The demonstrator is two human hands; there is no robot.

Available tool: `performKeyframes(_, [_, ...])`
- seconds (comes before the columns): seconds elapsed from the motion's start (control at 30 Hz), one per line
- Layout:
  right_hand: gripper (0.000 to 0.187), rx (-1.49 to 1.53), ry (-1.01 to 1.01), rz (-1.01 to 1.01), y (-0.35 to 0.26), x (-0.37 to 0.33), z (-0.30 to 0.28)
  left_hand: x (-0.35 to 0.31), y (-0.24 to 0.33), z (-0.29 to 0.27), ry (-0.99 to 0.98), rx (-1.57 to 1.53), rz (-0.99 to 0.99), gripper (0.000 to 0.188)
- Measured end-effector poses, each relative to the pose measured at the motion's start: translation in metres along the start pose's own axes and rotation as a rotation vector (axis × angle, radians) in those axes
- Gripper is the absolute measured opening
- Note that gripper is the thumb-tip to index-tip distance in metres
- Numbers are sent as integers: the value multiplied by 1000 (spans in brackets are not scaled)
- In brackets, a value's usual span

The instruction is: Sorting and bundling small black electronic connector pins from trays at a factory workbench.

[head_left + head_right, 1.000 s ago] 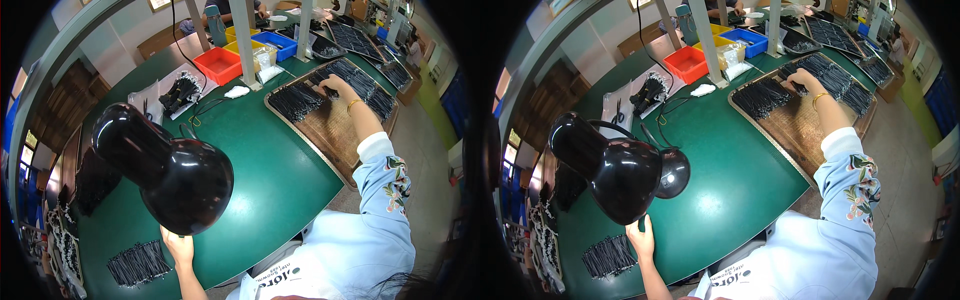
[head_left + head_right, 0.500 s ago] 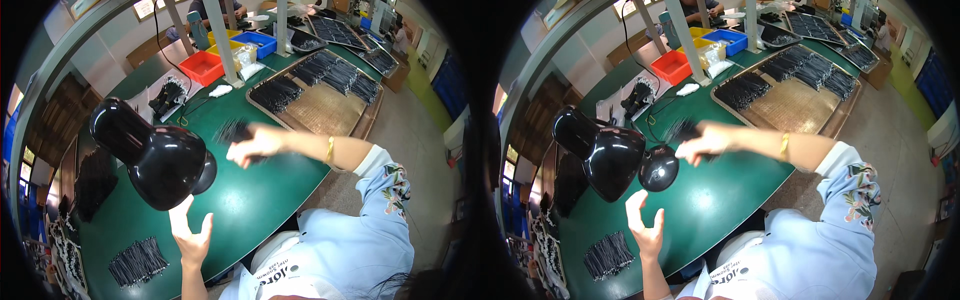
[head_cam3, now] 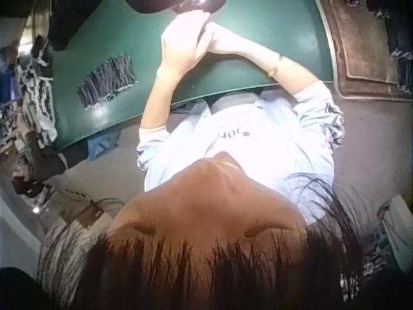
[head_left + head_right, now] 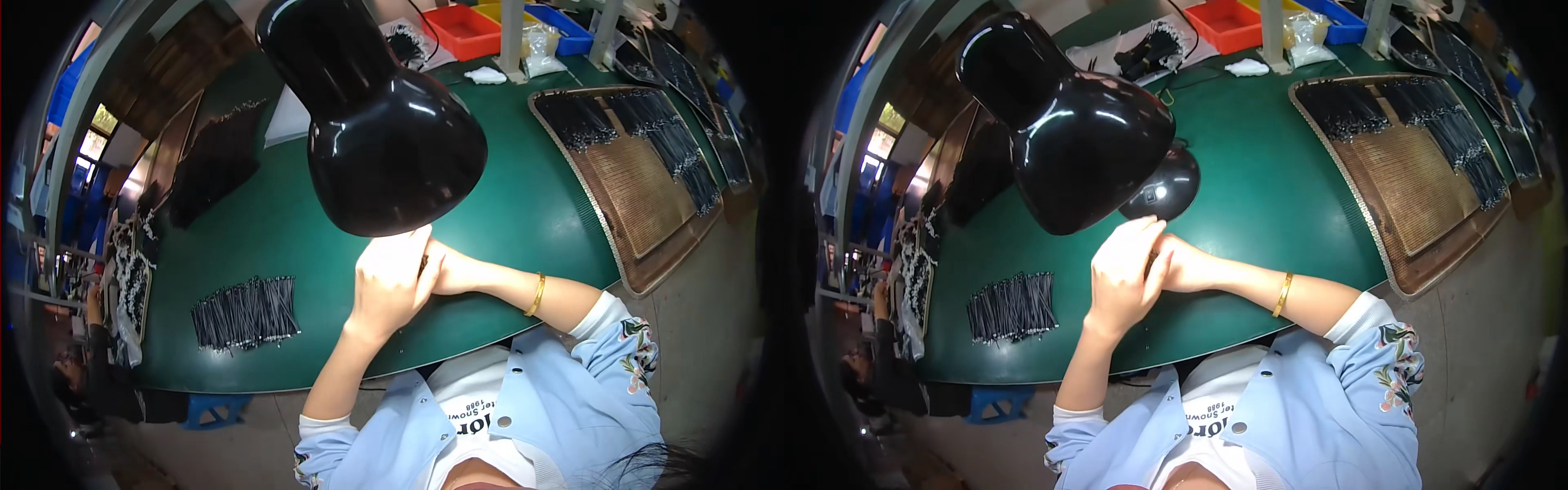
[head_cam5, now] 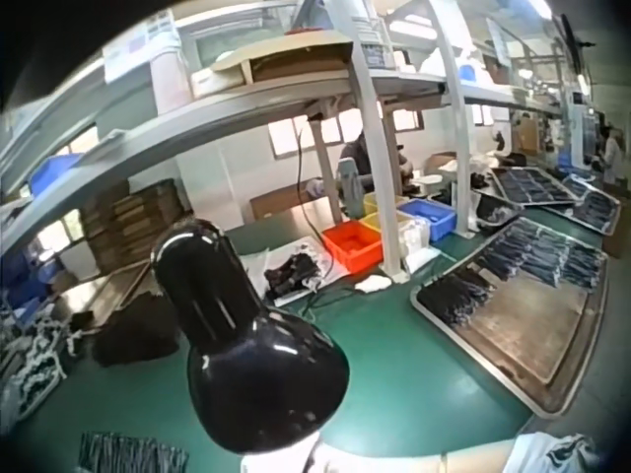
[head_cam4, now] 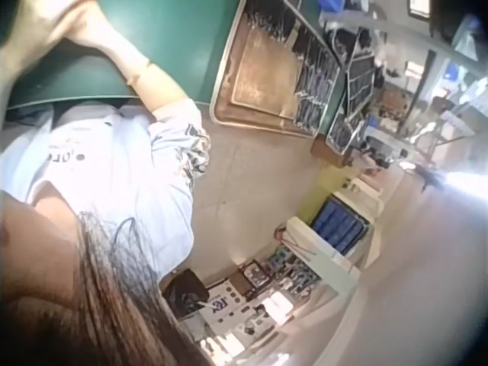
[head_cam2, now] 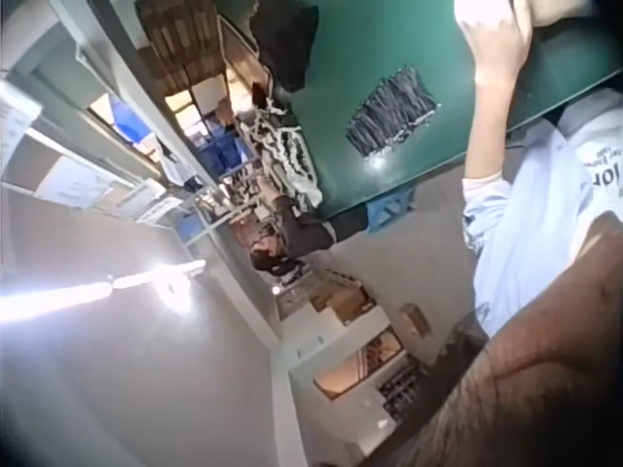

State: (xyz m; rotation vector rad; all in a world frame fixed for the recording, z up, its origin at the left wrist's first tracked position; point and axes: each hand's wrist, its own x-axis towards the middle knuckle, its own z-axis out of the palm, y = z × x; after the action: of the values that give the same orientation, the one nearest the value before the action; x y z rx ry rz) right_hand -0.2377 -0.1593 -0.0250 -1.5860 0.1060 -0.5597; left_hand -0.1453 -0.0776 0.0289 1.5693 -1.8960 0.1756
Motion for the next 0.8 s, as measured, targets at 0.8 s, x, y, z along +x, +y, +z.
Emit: performKeyframes(0.8, [16, 1117, 276, 487, -6, -10, -31, -96, 2, -20, -303, 189, -653, 10])
